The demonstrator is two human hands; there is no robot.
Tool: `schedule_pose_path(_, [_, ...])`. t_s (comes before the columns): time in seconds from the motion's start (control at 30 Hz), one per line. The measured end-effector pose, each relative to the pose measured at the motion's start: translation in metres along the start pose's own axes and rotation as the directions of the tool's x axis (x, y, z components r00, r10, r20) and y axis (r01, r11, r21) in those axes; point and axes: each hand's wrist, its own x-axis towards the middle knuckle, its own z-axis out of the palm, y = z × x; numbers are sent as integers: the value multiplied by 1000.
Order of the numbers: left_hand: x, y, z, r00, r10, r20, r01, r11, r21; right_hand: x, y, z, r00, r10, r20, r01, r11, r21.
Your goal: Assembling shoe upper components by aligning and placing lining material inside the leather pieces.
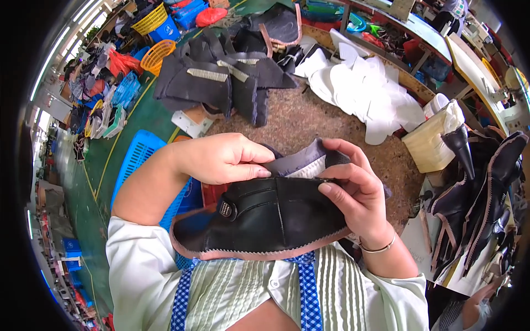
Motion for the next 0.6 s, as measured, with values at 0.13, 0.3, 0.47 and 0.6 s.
schedule_pose_path(0.13, [-11,26,1,994,-107,13,107,994,-28,2,-5,-8,944,278,176,-317,912,260])
schedule_pose_path(0.3, [-13,29,2,923,-383,25,382,924,35,-3,-7,2,957,285,58,-285,958,5])
schedule_pose_path(0.47, [-16,3,0,985,-159,68,153,984,93,-9,3,8,945,326,-27,-326,945,10])
schedule_pose_path(0.6, [-16,-12,-5,990,-43,137,38,999,34,-11,7,15,948,296,-113,-285,953,104])
